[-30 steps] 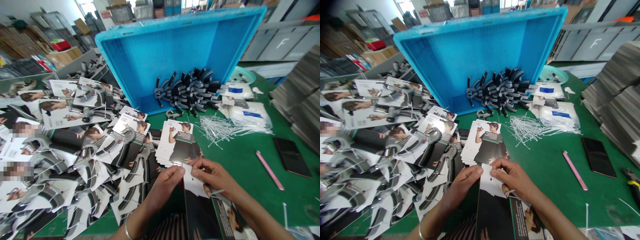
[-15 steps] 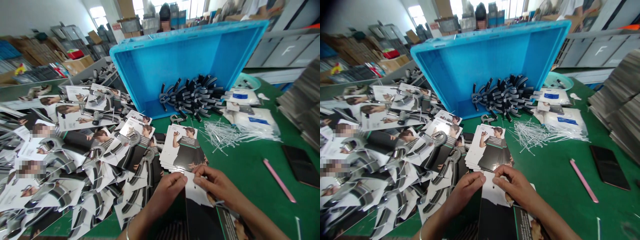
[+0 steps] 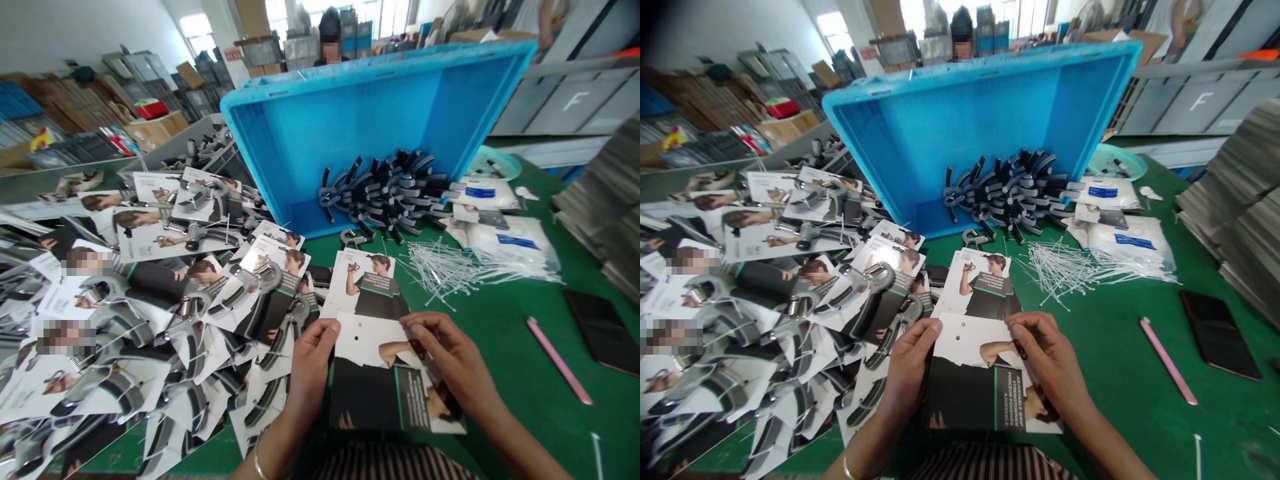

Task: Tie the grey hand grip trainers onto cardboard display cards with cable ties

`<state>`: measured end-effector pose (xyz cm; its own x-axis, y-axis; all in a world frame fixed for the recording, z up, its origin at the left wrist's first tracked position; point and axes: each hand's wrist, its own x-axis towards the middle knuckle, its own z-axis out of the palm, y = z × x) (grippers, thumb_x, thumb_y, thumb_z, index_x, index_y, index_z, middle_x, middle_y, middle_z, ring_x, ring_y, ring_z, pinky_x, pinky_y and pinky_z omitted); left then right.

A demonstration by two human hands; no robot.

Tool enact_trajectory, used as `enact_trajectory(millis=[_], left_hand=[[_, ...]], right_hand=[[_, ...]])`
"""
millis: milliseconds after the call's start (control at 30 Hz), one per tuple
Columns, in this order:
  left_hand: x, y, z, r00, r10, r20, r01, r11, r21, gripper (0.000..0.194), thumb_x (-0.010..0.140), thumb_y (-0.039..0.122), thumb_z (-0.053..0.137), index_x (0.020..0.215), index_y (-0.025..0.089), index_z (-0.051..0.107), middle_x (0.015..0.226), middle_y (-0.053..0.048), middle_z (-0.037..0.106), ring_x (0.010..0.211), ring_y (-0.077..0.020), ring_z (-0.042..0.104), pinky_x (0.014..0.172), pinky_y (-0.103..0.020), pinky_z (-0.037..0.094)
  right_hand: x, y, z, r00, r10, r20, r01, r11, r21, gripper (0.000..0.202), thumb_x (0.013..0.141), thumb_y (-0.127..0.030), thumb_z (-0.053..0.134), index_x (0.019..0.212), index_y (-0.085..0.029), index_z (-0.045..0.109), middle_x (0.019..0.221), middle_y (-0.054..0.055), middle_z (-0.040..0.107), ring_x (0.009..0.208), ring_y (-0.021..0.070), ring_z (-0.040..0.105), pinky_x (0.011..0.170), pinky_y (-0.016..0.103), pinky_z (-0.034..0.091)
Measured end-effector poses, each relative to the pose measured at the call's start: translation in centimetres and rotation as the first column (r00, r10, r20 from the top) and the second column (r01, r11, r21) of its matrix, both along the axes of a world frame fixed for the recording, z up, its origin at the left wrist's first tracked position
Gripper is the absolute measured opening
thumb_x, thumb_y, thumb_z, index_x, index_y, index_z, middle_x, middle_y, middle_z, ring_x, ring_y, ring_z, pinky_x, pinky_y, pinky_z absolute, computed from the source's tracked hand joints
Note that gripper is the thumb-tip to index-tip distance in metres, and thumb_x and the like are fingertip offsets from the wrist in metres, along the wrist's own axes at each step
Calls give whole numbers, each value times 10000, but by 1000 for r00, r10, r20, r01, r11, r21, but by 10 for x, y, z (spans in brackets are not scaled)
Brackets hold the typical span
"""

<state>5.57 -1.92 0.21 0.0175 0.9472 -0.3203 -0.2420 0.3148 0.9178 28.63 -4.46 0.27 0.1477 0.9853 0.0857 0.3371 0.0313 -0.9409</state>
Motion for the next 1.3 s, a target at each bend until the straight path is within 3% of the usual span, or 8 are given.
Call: enact_trajectory(millis=[133,233,333,433,633,800,967,1300], left_hand=[[-1,2,-1,999,31,-18,-31,999,8,246,854,406,659,879,162,651,775,0,667,728,-128,595,676,-212,471],[3,7,-1,996,85,-6,-85,996,31,237,856,395,659,895,161,654,766,4,671,721,-116,607,691,-203,469],[11,13,3,992,112,54,-116,991,65,233,857,381,661,938,163,647,770,5,679,684,-107,620,658,-195,475],[16,15,9,986,135,94,-145,983,108,239,850,358,673,991,173,618,786,7,692,659,-103,645,637,-193,497],[7,4,-8,998,-53,18,54,998,-24,363,880,500,569,811,144,545,634,-42,679,488,-155,641,445,-241,514],[3,-2,-32,997,-74,-21,72,994,-86,394,860,529,574,771,147,535,628,-47,683,486,-153,646,454,-244,527],[6,2,-34,996,-77,-51,74,995,-65,383,832,531,603,776,162,518,616,-36,689,455,-150,637,447,-239,508],[5,-6,-27,995,-102,11,103,993,-61,365,803,490,659,824,166,492,679,-37,712,485,-131,646,481,-224,508]], right_hand=[[-4,-31,6,983,-174,-54,181,957,228,105,932,-215,553,995,-233,635,994,57,653,1005,220,594,926,378,425],[-12,-52,11,996,-32,-86,62,928,366,212,922,-119,531,1079,-245,596,854,25,656,877,194,616,845,349,467],[-24,-58,9,969,244,-21,-232,940,249,216,935,-116,523,1079,-264,587,757,-18,658,712,143,628,692,257,488],[-34,-51,4,938,343,53,-347,925,153,113,942,-165,542,976,-254,604,728,-27,664,658,122,628,642,218,478],[-45,-44,-8,925,381,-8,-380,924,32,124,986,-267,478,959,-225,592,719,-17,652,592,103,593,586,200,458],[-51,-48,-22,885,456,-90,-465,874,-143,187,998,-335,455,928,-202,566,706,-16,639,537,93,559,550,200,445],[-50,-41,-12,828,560,-34,-556,810,-185,208,996,-333,457,902,-203,589,733,-15,643,521,87,548,551,202,437],[-37,-19,2,912,377,159,-372,926,-63,172,981,-316,478,1001,-222,621,824,16,682,707,151,645,689,257,494]])
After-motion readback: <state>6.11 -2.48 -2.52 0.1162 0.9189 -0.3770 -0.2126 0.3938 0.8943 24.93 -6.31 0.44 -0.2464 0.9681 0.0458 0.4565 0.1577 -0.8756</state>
